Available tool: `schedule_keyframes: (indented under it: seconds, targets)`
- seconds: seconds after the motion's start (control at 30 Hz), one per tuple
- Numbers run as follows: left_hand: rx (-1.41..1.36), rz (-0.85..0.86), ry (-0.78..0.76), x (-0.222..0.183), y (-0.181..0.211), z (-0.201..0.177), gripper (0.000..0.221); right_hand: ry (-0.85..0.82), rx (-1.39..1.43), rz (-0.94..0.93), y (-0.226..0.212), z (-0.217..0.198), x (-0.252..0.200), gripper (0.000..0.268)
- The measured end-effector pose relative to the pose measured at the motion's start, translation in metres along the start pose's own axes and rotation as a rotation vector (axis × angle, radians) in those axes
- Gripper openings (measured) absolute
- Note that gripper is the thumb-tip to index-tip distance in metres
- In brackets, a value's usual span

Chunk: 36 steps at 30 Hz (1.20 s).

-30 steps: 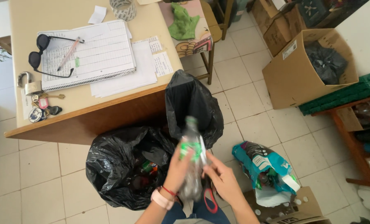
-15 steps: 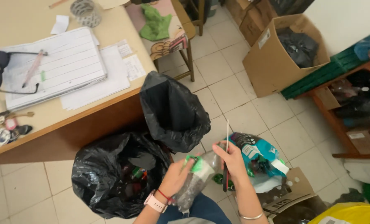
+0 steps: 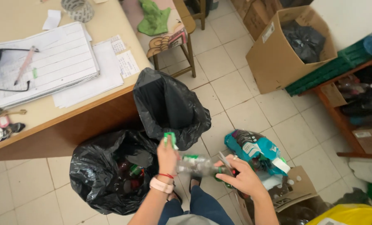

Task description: The person repeatedly picks plastic bottles from a black trash bag, uses scissors to cut off the paper labels, and places the bottles and labels into a separate bag. The process is repeated for multiple bottles of different brands.

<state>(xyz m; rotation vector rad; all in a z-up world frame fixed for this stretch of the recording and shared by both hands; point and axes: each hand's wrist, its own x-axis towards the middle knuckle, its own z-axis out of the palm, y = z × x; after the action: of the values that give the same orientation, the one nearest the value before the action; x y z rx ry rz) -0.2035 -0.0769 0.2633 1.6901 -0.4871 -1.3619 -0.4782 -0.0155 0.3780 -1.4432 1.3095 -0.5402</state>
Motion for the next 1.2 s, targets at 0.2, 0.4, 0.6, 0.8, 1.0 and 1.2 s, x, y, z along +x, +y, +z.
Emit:
schedule_keyframes:
  seconds: [0.2,0.4,0.6,0.8,1.0,1.2]
  targets:
    - [0.609,0.429,-0.075,-0.038,0.068,-0.039,0.026,-0.003,-0.080,-0.091,0.028,-0.005,0.011,0.013]
    - [0.823,0.792,-0.402,-0.044,0.070,-0.041,0.048,-0.019,-0.150,-0.046,0.021,-0.003,0.031,0.007]
    - [0.738,0.387,-0.608,-0.069,0.085,-0.041,0.056,0.064,-0.117,-0.166,0.029,-0.006,0.047,0.010]
    - [0.419,0.439,-0.368,-0.078,0.077,-0.046,0.025,0.077,-0.069,-0.189,0.030,0.007,0.049,0.008]
    - [0.641,0.837,-0.373,-0.079,0.069,-0.049,0.026,0.092,-0.113,-0.200,0.023,0.022,0.052,0.008]
    - [0.530,0.971,-0.147,-0.085,0.058,-0.052,0.010,0.106,-0.096,-0.295,0.016,0.023,0.062,0.021]
